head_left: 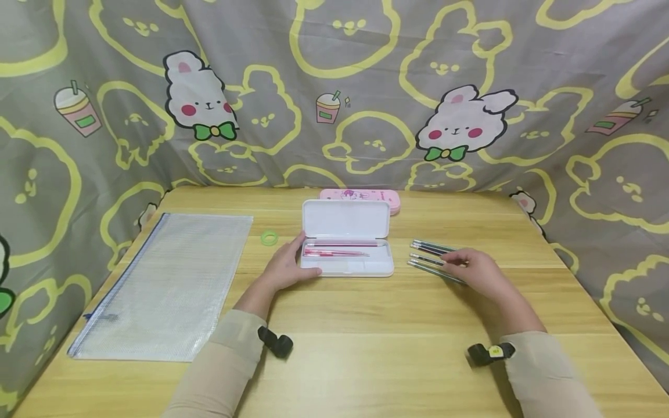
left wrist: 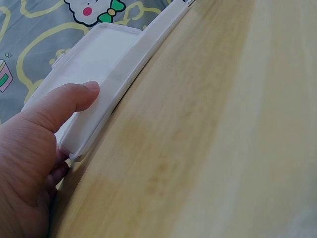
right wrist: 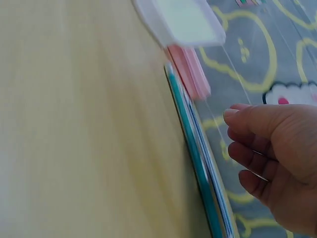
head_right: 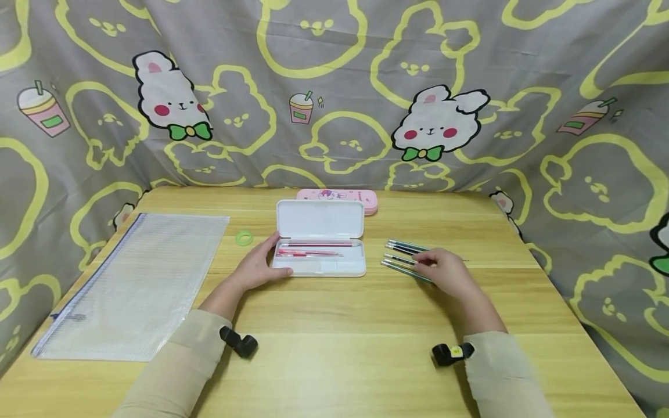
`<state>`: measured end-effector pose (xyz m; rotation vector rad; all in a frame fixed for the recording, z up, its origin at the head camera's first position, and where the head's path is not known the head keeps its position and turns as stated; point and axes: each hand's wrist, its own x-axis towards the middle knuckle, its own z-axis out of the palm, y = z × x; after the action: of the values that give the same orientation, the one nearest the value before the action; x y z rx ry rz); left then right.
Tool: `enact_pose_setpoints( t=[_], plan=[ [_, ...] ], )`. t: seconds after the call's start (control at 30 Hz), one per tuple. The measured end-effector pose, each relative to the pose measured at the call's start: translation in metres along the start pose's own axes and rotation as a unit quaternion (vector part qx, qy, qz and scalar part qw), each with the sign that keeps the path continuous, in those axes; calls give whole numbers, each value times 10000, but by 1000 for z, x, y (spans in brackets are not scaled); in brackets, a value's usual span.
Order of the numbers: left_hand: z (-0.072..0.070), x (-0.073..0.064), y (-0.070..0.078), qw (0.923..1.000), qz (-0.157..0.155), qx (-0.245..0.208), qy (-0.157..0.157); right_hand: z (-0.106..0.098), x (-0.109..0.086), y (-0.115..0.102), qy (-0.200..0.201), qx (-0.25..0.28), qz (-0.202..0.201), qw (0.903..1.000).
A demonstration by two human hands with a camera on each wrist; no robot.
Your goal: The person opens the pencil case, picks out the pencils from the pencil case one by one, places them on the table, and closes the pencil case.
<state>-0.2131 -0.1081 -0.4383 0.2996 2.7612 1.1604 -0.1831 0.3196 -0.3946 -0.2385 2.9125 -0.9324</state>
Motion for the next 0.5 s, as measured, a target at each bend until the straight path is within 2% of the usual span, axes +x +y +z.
enact_pose_setpoints(
  t=[0.27,0.5],
  plan=[
    [-1,-2,3,10000,-15,30,-40,27,36,-42,-100,282,-449,9985],
    [-2,-2,3,10000,-15,62,-29,52,61,-70,-295,609,-478,9966]
  ],
)
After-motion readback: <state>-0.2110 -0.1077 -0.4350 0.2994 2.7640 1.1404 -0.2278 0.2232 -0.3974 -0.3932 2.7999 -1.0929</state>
